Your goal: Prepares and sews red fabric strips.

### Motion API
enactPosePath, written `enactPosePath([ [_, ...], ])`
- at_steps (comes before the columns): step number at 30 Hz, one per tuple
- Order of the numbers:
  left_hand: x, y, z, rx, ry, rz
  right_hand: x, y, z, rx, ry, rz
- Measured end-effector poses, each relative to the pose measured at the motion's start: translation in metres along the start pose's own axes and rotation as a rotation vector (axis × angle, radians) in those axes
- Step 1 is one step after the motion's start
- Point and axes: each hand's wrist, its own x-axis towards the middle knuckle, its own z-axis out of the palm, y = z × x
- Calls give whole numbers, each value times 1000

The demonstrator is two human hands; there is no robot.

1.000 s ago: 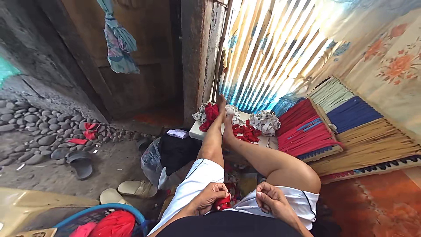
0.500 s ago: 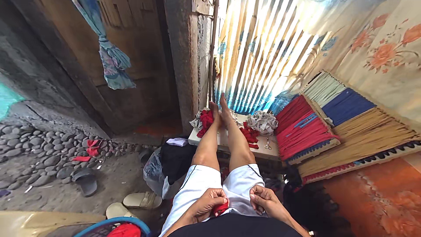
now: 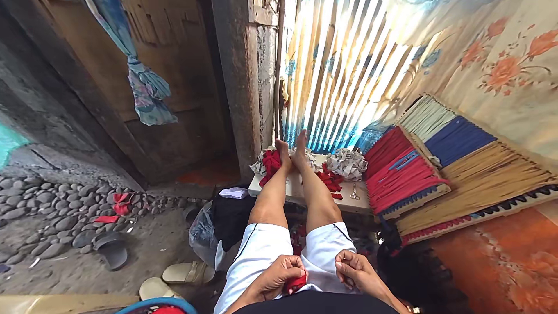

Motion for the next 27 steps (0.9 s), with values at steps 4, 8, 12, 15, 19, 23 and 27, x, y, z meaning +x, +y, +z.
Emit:
enactPosePath([
  [4, -6, 1, -2, -20, 12, -5, -2, 6, 2, -2, -23, -3],
  [8, -8, 1, 7, -8, 50, 25, -2, 5, 3, -7, -50, 7],
  [12, -4, 1, 30, 51, 164, 81, -6, -4, -3, -106, 0, -24],
  [15, -2, 4, 37, 45, 251, 82, -13, -7, -10, -140, 76, -71],
  [19, 0, 4, 33, 42, 295, 82, -18, -7, -12, -114, 130, -100],
  [23, 3, 2, 32, 50, 300, 70, -13, -4, -13, -94, 126, -111],
  [27, 2, 1, 31, 95, 311, 88, -12, 2, -14, -80, 104, -88],
])
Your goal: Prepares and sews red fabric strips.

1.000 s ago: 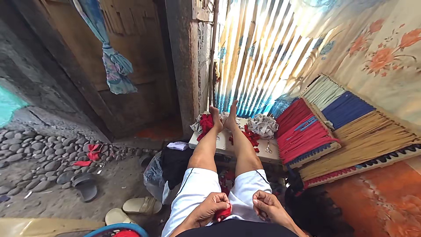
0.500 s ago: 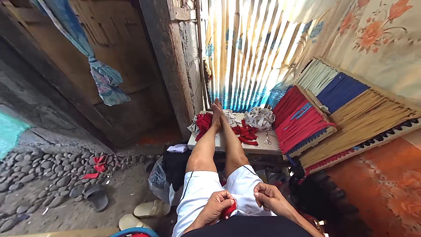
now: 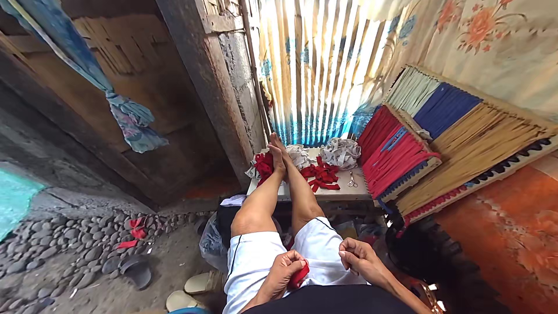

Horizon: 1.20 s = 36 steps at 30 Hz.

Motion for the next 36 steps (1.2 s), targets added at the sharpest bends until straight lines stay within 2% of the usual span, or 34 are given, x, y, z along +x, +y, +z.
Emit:
enactPosePath([
  [7, -1, 1, 15, 21, -61, -28, -11, -4, -8, 9, 90, -10],
  [14, -6, 3, 17, 39, -142, 70, -5, -14, -9, -37, 127, -44],
  [16, -5, 4, 16, 37, -102, 75, 3, -18, -7, -68, 122, -77],
  [21, 11, 20, 18, -16, 146, 142, 19, -40, -13, -151, 138, -196],
  [24, 22, 32, 24, -60, 191, 138, 23, -54, -17, -164, 165, -261],
  [27, 31, 68, 43, -37, 157, 140, 16, -79, -27, -176, 229, -347],
  [32, 34, 154, 68, 279, -23, 447, 6, -119, -37, 10, 263, -492],
  [36, 11, 224, 108, 349, -138, 593, -6, -141, -30, 213, 231, -551],
])
